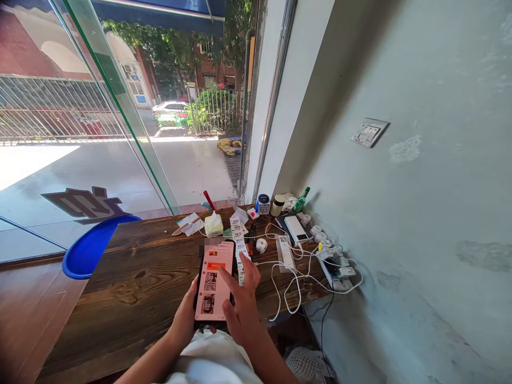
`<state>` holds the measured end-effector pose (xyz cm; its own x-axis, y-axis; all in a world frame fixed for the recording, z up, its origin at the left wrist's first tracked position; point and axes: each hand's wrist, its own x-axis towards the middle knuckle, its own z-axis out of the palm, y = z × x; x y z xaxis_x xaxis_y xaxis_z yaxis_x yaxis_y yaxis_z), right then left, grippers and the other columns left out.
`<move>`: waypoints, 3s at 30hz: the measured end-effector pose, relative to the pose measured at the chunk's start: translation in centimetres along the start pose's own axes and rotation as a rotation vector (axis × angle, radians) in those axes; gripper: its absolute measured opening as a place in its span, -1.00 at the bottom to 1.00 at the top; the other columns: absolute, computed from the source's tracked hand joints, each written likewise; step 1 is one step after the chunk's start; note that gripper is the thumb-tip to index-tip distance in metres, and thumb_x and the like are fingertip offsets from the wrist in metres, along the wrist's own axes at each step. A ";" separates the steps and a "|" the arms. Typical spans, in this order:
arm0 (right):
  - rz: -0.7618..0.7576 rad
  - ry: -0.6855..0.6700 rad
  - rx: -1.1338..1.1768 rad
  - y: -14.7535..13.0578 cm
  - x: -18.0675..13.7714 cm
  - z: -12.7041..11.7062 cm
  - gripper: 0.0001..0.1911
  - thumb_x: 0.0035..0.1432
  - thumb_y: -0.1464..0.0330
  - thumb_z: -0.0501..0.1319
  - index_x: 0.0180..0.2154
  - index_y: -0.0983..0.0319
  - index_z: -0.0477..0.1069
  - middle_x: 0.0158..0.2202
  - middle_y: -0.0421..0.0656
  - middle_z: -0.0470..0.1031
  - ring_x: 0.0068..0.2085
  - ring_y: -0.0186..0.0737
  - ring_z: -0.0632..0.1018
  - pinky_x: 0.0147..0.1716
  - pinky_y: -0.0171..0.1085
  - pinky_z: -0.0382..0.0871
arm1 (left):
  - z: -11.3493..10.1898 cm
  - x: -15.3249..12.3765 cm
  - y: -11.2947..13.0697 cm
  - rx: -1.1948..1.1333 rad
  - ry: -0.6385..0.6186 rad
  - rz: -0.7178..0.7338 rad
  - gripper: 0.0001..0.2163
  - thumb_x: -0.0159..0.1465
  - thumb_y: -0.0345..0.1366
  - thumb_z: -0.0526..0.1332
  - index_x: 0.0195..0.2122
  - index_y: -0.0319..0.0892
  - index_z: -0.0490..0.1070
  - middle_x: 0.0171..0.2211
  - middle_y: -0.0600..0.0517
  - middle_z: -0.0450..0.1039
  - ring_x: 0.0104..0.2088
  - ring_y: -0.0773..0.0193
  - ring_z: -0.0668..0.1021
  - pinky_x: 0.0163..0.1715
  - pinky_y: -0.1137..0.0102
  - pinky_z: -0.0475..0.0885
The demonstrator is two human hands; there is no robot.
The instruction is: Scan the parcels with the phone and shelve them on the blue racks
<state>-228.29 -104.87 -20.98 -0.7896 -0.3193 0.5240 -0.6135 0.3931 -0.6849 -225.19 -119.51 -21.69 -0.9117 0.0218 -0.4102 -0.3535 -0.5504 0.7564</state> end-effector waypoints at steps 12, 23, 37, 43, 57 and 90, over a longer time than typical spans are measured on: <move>0.407 -0.079 0.481 0.5 0.1 1.9 -0.42 0.22 0.18 0.12 0.22 0.14 0.06 0.16 0.01 0.30 0.16 0.06 0.34 0.13 0.06 0.25 | -0.2 -0.3 -0.1 -0.022 0.016 0.030 -0.23 0.16 0.15 0.18 0.30 -0.15 0.08 -0.15 -0.13 0.55 -0.36 0.08 0.61 -0.73 0.45 0.38; 0.394 -0.133 0.738 -0.8 0.7 1.5 -0.42 0.10 0.19 0.22 0.12 0.14 0.13 -0.02 -0.02 0.47 -0.08 0.01 0.53 -0.08 -0.02 0.45 | 0.1 -0.4 0.1 0.005 0.012 -0.001 -0.13 0.06 0.25 0.21 0.30 -0.10 0.03 -0.28 -0.05 0.57 -0.48 0.13 0.59 -0.79 0.50 0.32; 0.305 0.008 0.427 0.1 1.1 1.4 -0.34 0.32 -0.01 -0.11 0.32 0.09 -0.21 0.33 0.02 -0.02 0.34 0.05 0.01 0.28 0.16 -0.06 | 0.1 -0.6 0.2 0.009 0.004 0.019 -0.19 0.09 0.22 0.21 0.29 -0.09 0.10 -0.22 -0.08 0.56 -0.39 0.09 0.61 -0.74 0.47 0.40; 0.000 0.014 0.002 -1.1 3.8 -0.3 -0.40 0.32 -0.04 -0.26 0.28 -0.02 0.05 0.34 -0.10 -0.16 0.31 0.20 -0.06 0.21 0.27 -0.10 | -0.1 -0.6 0.0 -0.029 -0.013 -0.008 -0.25 0.15 0.16 0.19 0.29 -0.10 0.09 -0.23 -0.08 0.58 -0.34 0.10 0.61 -0.68 0.47 0.43; 0.353 -0.118 0.589 0.1 3.3 0.2 -0.38 0.25 0.02 0.10 0.23 0.09 -0.01 0.24 0.03 0.19 0.26 0.07 0.22 0.21 0.12 0.13 | -0.4 -0.4 -0.1 -0.001 -0.014 0.022 -0.24 0.10 0.21 0.21 0.26 -0.07 0.17 -0.20 -0.11 0.56 -0.37 0.11 0.61 -0.69 0.48 0.41; 0.393 -0.361 0.776 -0.7 0.7 0.3 -0.04 -0.06 0.31 0.46 0.22 0.10 -0.10 0.17 0.01 0.30 0.16 0.01 0.37 0.12 0.05 0.28 | -1.1 0.8 -0.8 -0.065 0.024 0.172 -0.38 0.13 0.13 0.24 0.12 -0.14 0.35 -0.06 -0.07 0.53 0.00 0.02 0.52 -0.12 0.26 0.51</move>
<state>-228.42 -105.67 -20.27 -0.8068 -0.5848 0.0844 -0.0216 -0.1135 -0.9933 -225.38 -119.99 -23.18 -0.9520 -0.0963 -0.2905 -0.1783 -0.5970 0.7822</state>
